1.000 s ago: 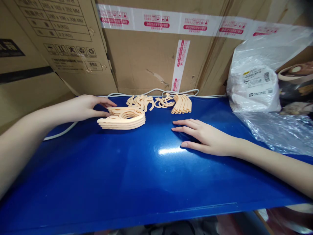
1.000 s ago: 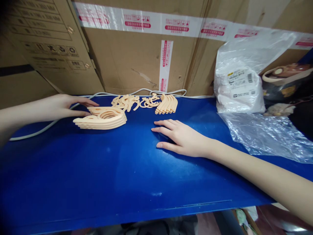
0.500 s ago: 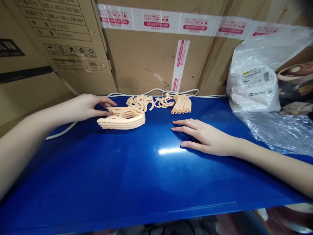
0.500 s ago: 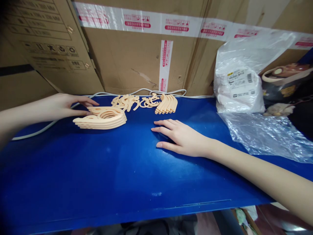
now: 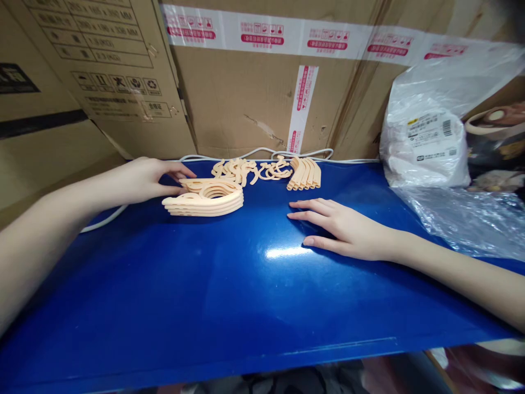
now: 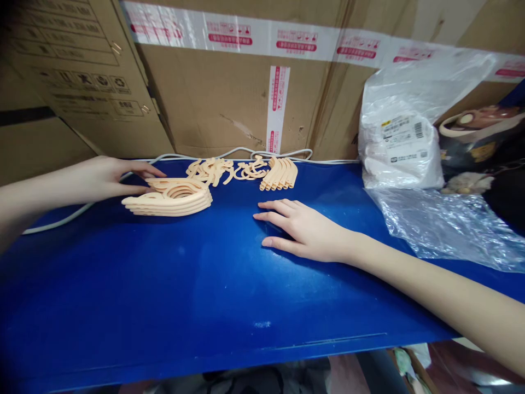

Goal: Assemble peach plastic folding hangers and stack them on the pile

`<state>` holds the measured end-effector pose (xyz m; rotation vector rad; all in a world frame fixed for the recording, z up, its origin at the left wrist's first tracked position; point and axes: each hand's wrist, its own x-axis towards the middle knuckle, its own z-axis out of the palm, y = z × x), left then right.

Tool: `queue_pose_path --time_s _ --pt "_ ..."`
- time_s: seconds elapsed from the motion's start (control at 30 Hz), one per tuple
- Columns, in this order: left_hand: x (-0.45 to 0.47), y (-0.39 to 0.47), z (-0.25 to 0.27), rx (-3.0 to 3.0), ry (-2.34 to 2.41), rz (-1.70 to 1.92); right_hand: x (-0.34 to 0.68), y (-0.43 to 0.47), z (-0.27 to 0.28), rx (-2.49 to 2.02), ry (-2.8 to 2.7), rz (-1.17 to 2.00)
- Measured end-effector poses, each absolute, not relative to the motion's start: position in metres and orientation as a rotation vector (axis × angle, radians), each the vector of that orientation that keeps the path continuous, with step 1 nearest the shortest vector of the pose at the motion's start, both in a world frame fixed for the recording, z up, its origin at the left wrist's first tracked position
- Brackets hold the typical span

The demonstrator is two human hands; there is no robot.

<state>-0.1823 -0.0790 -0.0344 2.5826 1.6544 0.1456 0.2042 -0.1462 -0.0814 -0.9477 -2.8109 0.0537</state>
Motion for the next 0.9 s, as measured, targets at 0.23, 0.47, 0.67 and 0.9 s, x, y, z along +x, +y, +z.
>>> queue_pose_path --time_s 0.23,0.47,0.67,0.9 --pt "-0.189 -0.085 -0.015 2.563 1.789 0.137 0.204 -0.145 -0.081 -0.95 -2.814 0.053" --pt "-0.184 -0.105 0.007 2.301 1.951 -0.009 0.204 -0.146 -0.08 -0.957 -2.812 0.046" --pt "-0.182 -0.107 -0.006 2.316 1.726 -0.178 0.202 -0.146 -0.081 -0.962 -2.813 0.048" --pt "-0.161 -0.121 0.006 2.352 1.928 -0.101 0.202 -0.146 -0.081 -0.962 -2.811 0.052"
